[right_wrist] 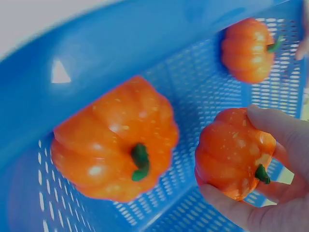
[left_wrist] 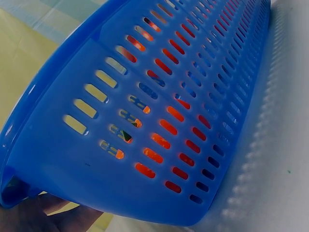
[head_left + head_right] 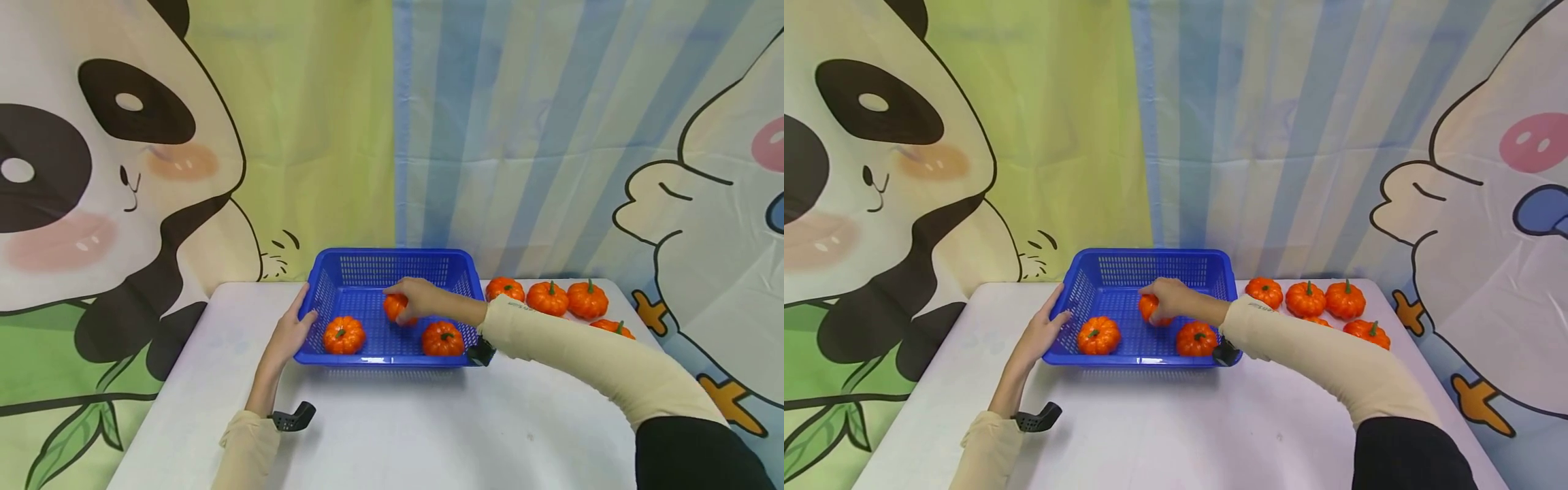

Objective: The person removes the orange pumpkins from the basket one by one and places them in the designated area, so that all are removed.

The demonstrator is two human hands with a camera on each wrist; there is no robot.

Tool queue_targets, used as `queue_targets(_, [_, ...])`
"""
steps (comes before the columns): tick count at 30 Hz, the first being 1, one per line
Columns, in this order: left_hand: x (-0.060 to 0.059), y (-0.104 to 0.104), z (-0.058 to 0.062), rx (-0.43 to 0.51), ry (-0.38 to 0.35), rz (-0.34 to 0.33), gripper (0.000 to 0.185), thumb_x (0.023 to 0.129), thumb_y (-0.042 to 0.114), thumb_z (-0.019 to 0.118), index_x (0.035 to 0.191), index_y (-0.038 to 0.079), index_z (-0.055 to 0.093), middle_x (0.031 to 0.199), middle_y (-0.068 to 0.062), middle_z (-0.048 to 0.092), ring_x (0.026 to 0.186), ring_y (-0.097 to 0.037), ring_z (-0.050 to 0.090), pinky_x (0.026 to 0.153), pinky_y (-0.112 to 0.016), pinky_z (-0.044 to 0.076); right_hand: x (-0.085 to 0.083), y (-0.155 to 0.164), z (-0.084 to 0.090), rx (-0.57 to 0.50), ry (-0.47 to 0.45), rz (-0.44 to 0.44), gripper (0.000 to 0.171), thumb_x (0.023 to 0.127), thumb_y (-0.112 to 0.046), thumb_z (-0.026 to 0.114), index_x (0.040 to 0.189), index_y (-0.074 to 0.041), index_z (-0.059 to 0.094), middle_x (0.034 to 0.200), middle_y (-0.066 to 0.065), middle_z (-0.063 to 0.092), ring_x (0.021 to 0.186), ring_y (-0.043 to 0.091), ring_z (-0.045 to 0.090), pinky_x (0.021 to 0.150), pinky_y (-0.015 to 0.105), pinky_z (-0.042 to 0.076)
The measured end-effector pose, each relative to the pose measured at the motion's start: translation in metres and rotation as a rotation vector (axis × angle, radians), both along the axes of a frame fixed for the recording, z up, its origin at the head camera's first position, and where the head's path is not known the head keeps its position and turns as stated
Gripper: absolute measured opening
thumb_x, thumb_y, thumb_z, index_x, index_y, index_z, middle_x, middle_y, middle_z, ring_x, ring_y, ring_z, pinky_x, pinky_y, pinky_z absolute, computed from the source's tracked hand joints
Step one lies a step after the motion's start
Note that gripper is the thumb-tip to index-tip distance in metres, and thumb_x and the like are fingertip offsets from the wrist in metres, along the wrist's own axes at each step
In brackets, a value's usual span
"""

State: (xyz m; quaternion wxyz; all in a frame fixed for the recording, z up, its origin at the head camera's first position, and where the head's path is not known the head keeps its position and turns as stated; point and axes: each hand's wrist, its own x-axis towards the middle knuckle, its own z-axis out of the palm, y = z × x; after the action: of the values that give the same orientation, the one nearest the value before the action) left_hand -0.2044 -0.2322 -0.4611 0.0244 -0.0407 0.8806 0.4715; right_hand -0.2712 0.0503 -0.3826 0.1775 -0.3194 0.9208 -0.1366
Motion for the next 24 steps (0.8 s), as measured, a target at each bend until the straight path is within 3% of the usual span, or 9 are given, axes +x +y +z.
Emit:
queue_targets(8, [0.0,0.0,0.0,0.005,0.0,-0.001,0.066,0.102,0.024,0.041,0.157,0.029,0.006,0.161,-0.021,0.019,0.142,-0.048,0.03,0.112,-0.066,0.025,0.027,0.023,0.031,-0.14,-0.015,0.0,0.065,0.086,-0.022,0.073,0.145,-0.015,0.048,0.148,0.019,0.044,0.134,0.038,0.044,0.107,0.053,0.044])
queue_targets(15, [-0.001,0.0,0.001,-0.002,0.007,-0.002,0.066,0.101,0.025,0.041,0.157,0.031,0.007,0.16,-0.021,0.021,0.14,-0.048,0.034,0.112,-0.065,0.027,0.068,0.056,0.039,-0.307,0.025,0.003,0.064,0.083,-0.024,0.075,0.143,-0.016,0.051,0.147,0.019,0.045,0.129,0.04,0.049,0.099,0.053,0.049])
queue_targets(24, [0.0,0.0,-0.001,0.0,-0.005,0.001,0.065,0.102,0.026,0.041,0.157,0.031,0.006,0.16,-0.021,0.021,0.141,-0.048,0.032,0.112,-0.066,0.027,0.126,0.098,0.046,-0.326,0.142,-0.016,0.061,0.083,-0.032,0.075,0.139,-0.026,0.054,0.142,0.012,0.051,0.123,0.038,0.052,0.09,0.05,0.054])
